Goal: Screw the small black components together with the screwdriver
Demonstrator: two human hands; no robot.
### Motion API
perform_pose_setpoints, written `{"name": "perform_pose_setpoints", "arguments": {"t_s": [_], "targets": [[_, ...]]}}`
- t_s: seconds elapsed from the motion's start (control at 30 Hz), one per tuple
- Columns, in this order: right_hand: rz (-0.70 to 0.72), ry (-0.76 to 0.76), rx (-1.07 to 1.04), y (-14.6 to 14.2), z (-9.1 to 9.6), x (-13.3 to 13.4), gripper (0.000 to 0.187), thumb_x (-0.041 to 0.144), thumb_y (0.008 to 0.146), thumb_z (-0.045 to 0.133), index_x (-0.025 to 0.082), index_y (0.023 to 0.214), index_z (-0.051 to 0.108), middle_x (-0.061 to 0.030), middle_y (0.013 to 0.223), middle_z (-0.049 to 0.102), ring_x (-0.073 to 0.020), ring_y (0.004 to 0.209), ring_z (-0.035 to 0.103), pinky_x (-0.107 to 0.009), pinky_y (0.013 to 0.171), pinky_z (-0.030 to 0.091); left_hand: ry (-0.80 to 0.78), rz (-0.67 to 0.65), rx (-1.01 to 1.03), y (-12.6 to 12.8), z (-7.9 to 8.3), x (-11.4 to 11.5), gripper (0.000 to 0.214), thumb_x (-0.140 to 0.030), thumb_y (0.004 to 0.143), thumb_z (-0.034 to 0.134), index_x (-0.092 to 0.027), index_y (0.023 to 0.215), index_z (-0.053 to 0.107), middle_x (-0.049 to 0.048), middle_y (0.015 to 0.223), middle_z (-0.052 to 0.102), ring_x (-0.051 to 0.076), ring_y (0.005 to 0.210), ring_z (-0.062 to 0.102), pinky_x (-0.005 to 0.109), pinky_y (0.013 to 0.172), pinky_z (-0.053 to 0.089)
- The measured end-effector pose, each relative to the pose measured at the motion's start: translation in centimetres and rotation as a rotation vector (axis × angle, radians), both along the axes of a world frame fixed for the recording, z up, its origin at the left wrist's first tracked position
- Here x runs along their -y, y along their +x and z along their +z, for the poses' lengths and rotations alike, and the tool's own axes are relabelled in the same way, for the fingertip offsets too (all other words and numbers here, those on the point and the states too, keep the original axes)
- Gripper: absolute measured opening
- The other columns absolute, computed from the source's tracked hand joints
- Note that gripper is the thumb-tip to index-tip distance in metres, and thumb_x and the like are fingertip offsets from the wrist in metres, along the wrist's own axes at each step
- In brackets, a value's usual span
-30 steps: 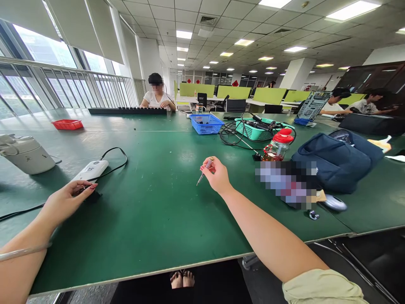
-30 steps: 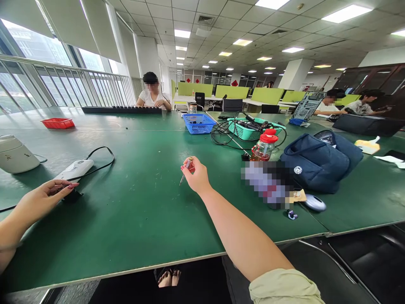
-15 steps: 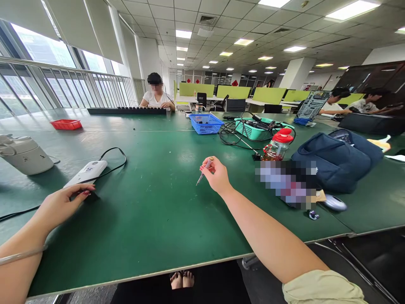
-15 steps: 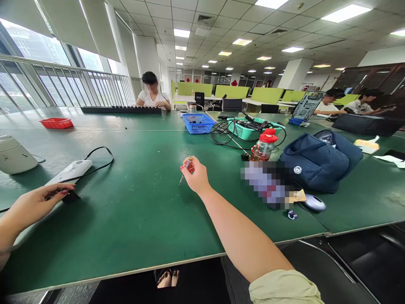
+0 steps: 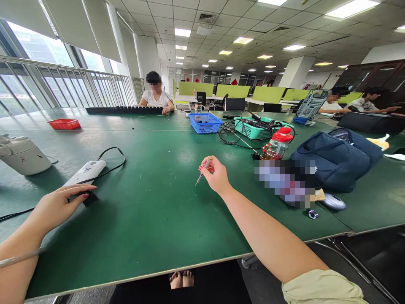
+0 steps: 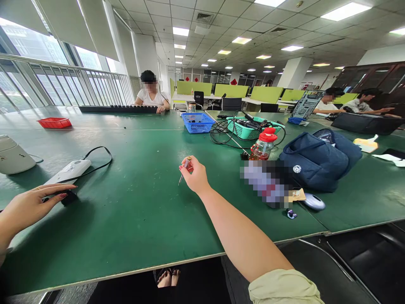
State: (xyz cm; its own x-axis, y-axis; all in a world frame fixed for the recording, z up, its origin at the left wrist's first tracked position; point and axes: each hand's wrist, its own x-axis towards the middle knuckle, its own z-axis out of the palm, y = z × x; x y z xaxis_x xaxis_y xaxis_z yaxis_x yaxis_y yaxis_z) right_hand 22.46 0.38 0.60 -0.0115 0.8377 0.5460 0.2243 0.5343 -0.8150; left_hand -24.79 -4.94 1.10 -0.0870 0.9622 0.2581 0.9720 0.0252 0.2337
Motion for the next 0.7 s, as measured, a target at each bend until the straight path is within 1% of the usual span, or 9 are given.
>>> {"name": "perform_pose_setpoints", "arguments": {"t_s": [0.07,0.13,0.23,0.3,0.4,0.47,0.53,0.6,0.7], "targets": [[0.004,-0.002,0.0,0.0,0.0,0.0,0.016,0.037,0.079,0.062,0.024,0.083,0.053,-0.0012,0.077,0.066,-0.0189,0.07,0.066,-0.034,0.07,0.055,0.024,-0.044,-0.031,0.0,-0.1,-0.1,0.06,-0.055,0.073,0.04,-0.025,0.112,0.075,0.0054,0.125,0.071,0.032,0.118,0.062,0.046,0.104,0.048],[0.005,-0.004,0.0,0.0,0.0,0.1,0.016,0.037,0.079,0.062,0.024,0.083,0.053,-0.0012,0.076,0.066,-0.0191,0.07,0.067,-0.035,0.07,0.055,0.021,-0.06,-0.048,0.1,-0.2,-0.2,0.061,-0.054,0.074,0.039,-0.025,0.114,0.074,0.0061,0.126,0.071,0.033,0.118,0.062,0.048,0.104,0.048],[0.007,-0.007,0.004,0.0,0.1,0.2,0.015,0.036,0.079,0.061,0.024,0.083,0.053,-0.0012,0.076,0.066,-0.0191,0.07,0.067,-0.035,0.07,0.055,-0.017,-0.037,-0.047,0.3,0.0,-0.1,0.062,-0.054,0.074,0.039,-0.025,0.117,0.073,0.0063,0.129,0.069,0.033,0.119,0.061,0.048,0.102,0.049],[0.006,-0.006,0.007,0.0,0.2,0.2,0.015,0.036,0.079,0.061,0.024,0.083,0.053,-0.0012,0.077,0.066,-0.0191,0.07,0.067,-0.035,0.07,0.056,-0.018,-0.011,-0.034,0.6,0.2,0.1,0.06,-0.054,0.074,0.04,-0.026,0.116,0.073,0.0058,0.129,0.068,0.033,0.117,0.062,0.046,0.099,0.051],[0.002,-0.002,0.011,0.0,0.2,0.2,0.016,0.037,0.079,0.062,0.024,0.083,0.053,-0.0013,0.077,0.066,-0.0192,0.071,0.067,-0.035,0.071,0.056,0.035,0.064,0.017,1.2,0.7,0.5,0.056,-0.054,0.077,0.04,-0.028,0.113,0.073,0.0044,0.124,0.07,0.03,0.103,0.066,0.041,0.087,0.053],[0.006,-0.005,0.013,0.0,0.2,0.2,0.016,0.037,0.079,0.062,0.024,0.084,0.053,-0.0014,0.077,0.066,-0.0192,0.071,0.067,-0.035,0.071,0.056,0.06,0.13,0.067,1.5,1.0,0.7,0.053,-0.053,0.078,0.04,-0.027,0.111,0.073,0.0039,0.113,0.074,0.027,0.09,0.067,0.037,0.081,0.053],[0.008,-0.01,0.015,0.0,0.1,0.1,0.016,0.037,0.079,0.061,0.024,0.084,0.053,-0.0014,0.077,0.066,-0.019,0.07,0.066,-0.035,0.07,0.056,0.053,0.181,0.113,1.4,1.1,0.7,0.05,-0.049,0.078,0.039,-0.026,0.109,0.071,0.0035,0.102,0.075,0.024,0.081,0.065,0.036,0.078,0.052],[0.007,-0.008,0.014,0.0,0.1,0.1,0.016,0.037,0.079,0.061,0.024,0.084,0.053,-0.0015,0.077,0.066,-0.0189,0.07,0.066,-0.035,0.07,0.056,0.045,0.186,0.148,1.1,0.9,0.5,0.048,-0.045,0.076,0.039,-0.024,0.106,0.07,0.0043,0.1,0.074,0.024,0.082,0.064,0.036,0.08,0.051],[0.003,-0.003,0.014,0.0,0.1,0.1,0.016,0.037,0.079,0.061,0.024,0.084,0.053,-0.0016,0.078,0.066,-0.019,0.07,0.066,-0.035,0.071,0.056,0.1,0.092,0.217,0.3,0.3,0.0,0.042,-0.041,0.073,0.039,-0.021,0.099,0.066,0.0085,0.109,0.071,0.027,0.1,0.063,0.04,0.095,0.048]]}}
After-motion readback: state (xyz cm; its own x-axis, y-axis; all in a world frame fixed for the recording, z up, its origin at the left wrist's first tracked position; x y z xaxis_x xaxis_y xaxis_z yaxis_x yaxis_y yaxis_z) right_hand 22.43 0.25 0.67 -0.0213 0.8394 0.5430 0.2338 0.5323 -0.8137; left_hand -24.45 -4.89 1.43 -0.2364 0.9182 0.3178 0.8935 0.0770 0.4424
